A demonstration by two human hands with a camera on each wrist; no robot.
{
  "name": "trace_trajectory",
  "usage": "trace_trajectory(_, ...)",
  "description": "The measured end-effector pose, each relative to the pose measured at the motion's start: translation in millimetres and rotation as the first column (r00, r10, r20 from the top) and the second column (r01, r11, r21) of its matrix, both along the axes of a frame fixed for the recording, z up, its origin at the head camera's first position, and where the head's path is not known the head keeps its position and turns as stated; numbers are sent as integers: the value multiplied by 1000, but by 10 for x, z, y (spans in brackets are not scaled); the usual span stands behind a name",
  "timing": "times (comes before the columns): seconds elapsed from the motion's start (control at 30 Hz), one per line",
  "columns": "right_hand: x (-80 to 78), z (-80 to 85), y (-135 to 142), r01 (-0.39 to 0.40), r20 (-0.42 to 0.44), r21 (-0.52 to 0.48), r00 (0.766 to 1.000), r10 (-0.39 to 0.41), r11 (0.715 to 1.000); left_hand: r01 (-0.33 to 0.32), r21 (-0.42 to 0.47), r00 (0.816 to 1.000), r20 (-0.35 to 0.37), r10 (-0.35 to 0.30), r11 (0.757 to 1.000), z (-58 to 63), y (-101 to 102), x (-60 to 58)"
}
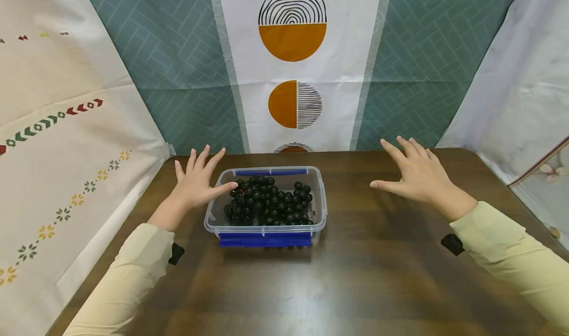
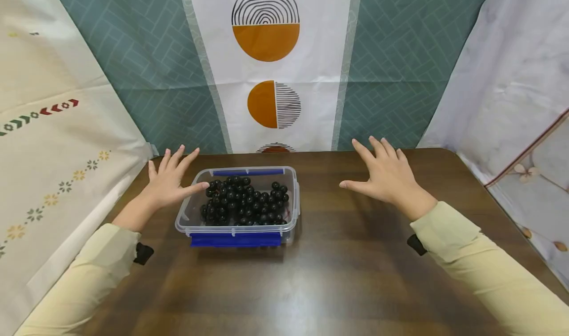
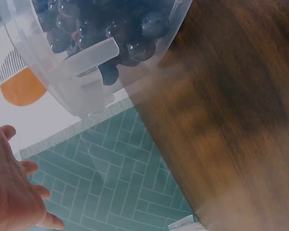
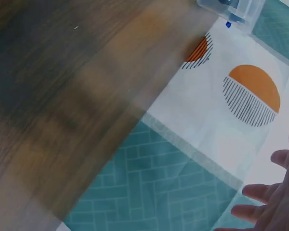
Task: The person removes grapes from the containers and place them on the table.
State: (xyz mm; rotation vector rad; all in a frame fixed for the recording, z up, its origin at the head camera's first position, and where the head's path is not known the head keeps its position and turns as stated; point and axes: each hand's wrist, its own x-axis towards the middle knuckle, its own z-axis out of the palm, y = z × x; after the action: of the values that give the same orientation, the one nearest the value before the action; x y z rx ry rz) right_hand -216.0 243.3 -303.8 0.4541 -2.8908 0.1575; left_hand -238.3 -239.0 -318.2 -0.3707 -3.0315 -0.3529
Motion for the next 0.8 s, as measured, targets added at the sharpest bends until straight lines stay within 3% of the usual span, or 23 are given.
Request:
trace_trajectory(0.4,86,132,-165,-42,5,-40,999,42,998,-27,14,999,-28,27,1000,41,-5,47)
trace_trajectory(0.8,204,198,-344,-41,60,-119,997,48,992,-31,73,999,16,30,997,65,37,51)
